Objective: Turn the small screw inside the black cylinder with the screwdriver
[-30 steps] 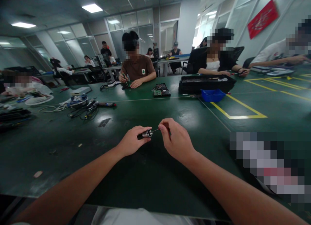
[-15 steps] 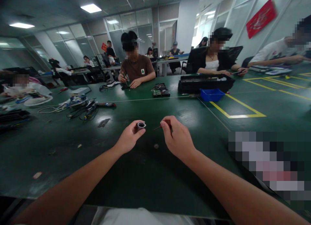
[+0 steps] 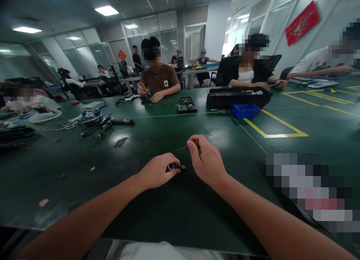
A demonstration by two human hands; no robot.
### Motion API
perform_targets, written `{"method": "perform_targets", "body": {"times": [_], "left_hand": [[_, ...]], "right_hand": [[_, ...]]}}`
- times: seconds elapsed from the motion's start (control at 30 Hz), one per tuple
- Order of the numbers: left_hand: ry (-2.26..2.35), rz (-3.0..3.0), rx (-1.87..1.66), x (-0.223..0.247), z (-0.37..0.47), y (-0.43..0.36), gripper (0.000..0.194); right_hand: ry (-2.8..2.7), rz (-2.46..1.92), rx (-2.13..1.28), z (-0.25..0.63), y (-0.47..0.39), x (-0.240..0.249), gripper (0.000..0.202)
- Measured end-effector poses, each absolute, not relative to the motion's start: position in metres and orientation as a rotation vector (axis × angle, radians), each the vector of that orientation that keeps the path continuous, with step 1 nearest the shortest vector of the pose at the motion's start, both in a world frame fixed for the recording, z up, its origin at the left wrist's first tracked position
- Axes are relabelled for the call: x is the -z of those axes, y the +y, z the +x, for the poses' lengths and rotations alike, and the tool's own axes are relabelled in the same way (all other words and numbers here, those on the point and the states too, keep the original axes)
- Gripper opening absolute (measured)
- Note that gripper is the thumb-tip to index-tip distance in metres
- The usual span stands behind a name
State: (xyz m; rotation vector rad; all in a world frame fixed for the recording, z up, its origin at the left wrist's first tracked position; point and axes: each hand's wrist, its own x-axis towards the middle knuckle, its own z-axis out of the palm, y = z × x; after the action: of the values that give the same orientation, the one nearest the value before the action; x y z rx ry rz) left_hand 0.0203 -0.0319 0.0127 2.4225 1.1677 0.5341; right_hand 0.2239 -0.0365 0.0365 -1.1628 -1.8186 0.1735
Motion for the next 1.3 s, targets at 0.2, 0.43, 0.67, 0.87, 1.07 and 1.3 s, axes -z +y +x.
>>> {"method": "perform_targets", "body": {"times": [0.2, 0.43, 0.67, 0.87, 1.07, 1.3], "left_hand": [[1.298, 2.587, -0.353, -0.003, 0.029, -0.032, 0.037], [1.333, 2.552, -0.356, 0.0, 0.036, -0.03, 0.028], [1.313, 2.236, -0.516, -0.011, 0.018, -0.026, 0.024], [1.299, 1.908, -0.781, -0.032, -0.016, -0.015, 0.026], [1.242, 1.186, -1.213, -0.047, -0.079, -0.004, 0.024], [1.385, 0.652, -1.717, -0.072, -0.189, -0.014, 0.011]], "right_hand": [[-1.819, -1.172, -0.186, 0.224, -0.037, -0.036, 0.02], [-1.819, -1.167, -0.213, 0.225, -0.036, -0.034, 0.02], [-1.82, -1.164, -0.226, 0.225, -0.036, -0.034, 0.021], [-1.83, -1.161, -0.253, 0.226, -0.037, -0.034, 0.022], [-1.825, -1.155, -0.262, 0.226, -0.036, -0.034, 0.022], [-1.842, -1.149, -0.262, 0.225, -0.036, -0.035, 0.022]]}}
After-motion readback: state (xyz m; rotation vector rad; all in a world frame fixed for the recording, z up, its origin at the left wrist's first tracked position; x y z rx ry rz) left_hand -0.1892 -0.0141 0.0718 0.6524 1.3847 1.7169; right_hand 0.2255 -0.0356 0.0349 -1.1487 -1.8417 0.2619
